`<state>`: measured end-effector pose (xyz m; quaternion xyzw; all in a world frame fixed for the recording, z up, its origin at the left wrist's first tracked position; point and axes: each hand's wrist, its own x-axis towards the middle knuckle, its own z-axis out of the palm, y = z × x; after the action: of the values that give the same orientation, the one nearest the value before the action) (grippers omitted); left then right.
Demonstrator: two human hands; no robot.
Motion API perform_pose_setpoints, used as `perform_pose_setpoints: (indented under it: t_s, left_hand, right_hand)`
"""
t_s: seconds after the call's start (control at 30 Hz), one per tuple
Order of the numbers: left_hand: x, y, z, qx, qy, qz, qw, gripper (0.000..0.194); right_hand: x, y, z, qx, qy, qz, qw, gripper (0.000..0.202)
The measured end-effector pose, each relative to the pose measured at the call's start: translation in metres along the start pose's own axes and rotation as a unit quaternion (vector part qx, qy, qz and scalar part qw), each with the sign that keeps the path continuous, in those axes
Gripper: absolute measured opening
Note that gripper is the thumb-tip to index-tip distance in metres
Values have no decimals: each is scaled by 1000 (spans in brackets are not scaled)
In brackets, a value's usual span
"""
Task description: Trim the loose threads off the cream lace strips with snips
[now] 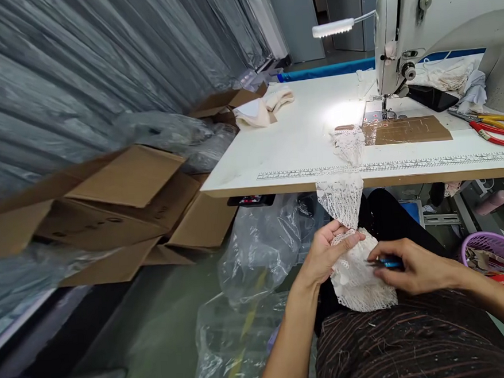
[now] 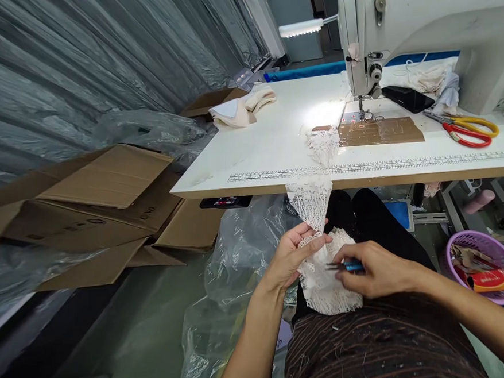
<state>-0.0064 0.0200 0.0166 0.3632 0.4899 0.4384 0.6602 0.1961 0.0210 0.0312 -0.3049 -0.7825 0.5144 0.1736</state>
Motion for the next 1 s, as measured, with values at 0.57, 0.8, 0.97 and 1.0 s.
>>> perform_pose_setpoints:
  t_s: [0.57, 0.8, 0.97, 1.0]
  left_hand:
    - [-5, -10, -7, 155, 55, 138, 977, 27]
    - [-3, -13, -2, 173, 68, 140, 973, 22]
    - [-10, -9, 6, 99, 64, 91, 989, 25]
    - [-13, -8, 8, 77, 61, 69, 993, 27]
  right_hand:
    - [40, 21, -2, -167, 106, 8, 980, 46]
    - [48, 22, 7, -143, 135, 28, 980, 44]
    - [43, 14, 6, -4, 139, 51, 989, 56]
    - [39, 10, 5, 32, 117, 53, 991, 58]
